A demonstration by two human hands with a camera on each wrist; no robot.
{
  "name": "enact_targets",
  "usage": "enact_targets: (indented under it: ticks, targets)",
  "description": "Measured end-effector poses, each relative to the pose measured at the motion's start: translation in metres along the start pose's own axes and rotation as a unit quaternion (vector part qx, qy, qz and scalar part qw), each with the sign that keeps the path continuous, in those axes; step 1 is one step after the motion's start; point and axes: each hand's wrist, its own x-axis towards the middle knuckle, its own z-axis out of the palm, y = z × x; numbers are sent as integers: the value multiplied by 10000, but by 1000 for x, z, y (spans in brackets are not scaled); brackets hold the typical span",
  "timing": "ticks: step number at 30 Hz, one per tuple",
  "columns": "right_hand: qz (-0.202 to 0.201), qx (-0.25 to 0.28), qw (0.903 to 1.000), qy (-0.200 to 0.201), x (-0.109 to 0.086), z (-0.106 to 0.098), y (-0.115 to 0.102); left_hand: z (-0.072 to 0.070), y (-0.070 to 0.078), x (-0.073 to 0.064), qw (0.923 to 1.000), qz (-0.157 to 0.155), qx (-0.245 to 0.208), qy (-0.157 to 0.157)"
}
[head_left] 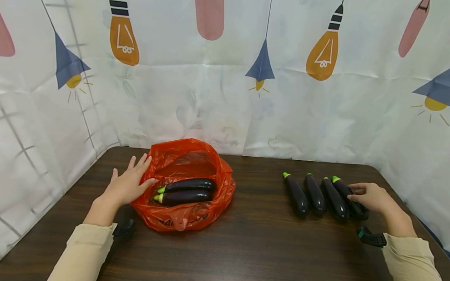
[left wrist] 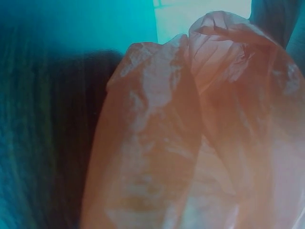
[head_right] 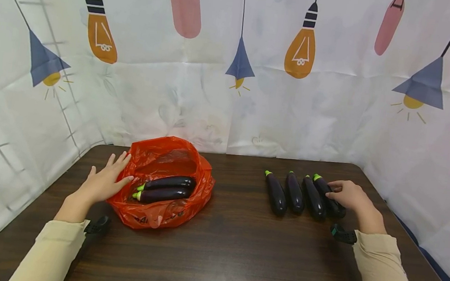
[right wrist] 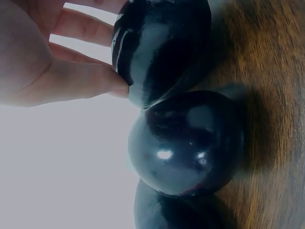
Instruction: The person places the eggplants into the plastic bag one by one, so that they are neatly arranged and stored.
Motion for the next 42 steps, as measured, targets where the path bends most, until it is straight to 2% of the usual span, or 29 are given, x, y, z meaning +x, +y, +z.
enact_targets:
  ticks: [18, 33, 42]
  targets:
    - [-119, -52, 9998, 181, -7, -15, -9, 1, -1, 0, 10000, 0, -7, -12]
    - [-318, -169, 9989, 311, -10, -23, -34, 1, 1, 0, 10000, 10, -63, -46]
    - [-480, -42, 9984, 286, -9, -24, -52, 1, 0, 0, 10000, -18, 14, -13]
